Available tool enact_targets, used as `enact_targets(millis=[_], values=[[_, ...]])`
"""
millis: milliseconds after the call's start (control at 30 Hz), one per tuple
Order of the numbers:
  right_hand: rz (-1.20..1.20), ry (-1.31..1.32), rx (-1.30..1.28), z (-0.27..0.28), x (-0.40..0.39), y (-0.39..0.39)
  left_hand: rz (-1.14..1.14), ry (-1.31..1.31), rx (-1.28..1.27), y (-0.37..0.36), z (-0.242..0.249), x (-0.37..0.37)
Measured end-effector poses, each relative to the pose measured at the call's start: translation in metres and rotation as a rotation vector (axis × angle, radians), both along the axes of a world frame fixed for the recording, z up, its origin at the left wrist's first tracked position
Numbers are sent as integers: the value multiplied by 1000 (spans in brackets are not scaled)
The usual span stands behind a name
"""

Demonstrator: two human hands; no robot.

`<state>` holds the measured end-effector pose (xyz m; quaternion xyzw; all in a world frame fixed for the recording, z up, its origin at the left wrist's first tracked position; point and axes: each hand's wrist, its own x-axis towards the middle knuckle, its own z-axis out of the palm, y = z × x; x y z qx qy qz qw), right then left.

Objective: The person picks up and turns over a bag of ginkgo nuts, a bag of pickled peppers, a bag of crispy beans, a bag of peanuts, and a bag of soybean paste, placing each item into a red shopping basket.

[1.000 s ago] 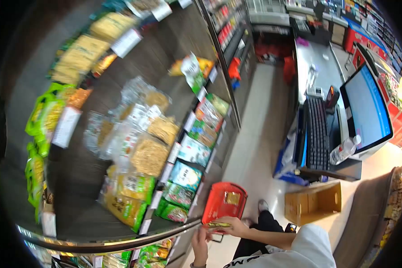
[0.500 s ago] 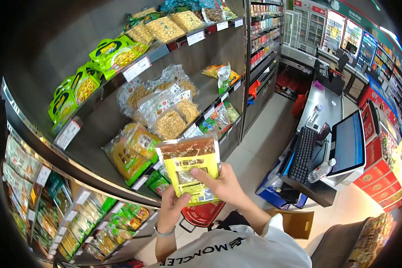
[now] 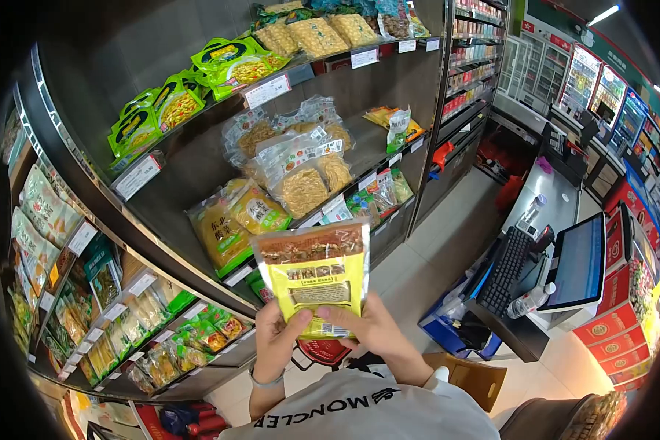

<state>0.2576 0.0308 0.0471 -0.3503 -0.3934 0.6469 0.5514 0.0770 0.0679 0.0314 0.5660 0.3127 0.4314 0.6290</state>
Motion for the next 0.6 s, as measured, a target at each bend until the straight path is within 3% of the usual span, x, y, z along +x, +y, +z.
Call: enact_targets(millis=[67,100,133,200,233,267,300,400,467,533,600], values=[[-197,-264,69,14,-5,-9,205,47,377,5,-1,10],[-305,-494,263,12,-7,-9,240,138,322,-3,19,11],[-302,-497,269,16,-11,-10,244,134,326,-1,19,12],[-502,-747,430,29,-26,-12,199,-144,643,6,12,16],[-520,-839,497,36,-33,-14,-18,69,719,11,17,6],[-535,-930,560,42,-41,-16,-100,-252,398,-8,20,20],[-553,-1037,569,46,-54,-17,-91,-254,396,-13,26,23],[-512,-1159,644,37,-64,-20,-149,-622,14,-12,44,27],[-491,-1157,723,34,-66,-18,-172,-732,-135,-13,50,24],[-570,-1288,984,18,-71,-15,-205,-800,-190,-9,48,20],[-569,-1326,1002,13,-76,-19,-236,-867,-248,-7,45,16]])
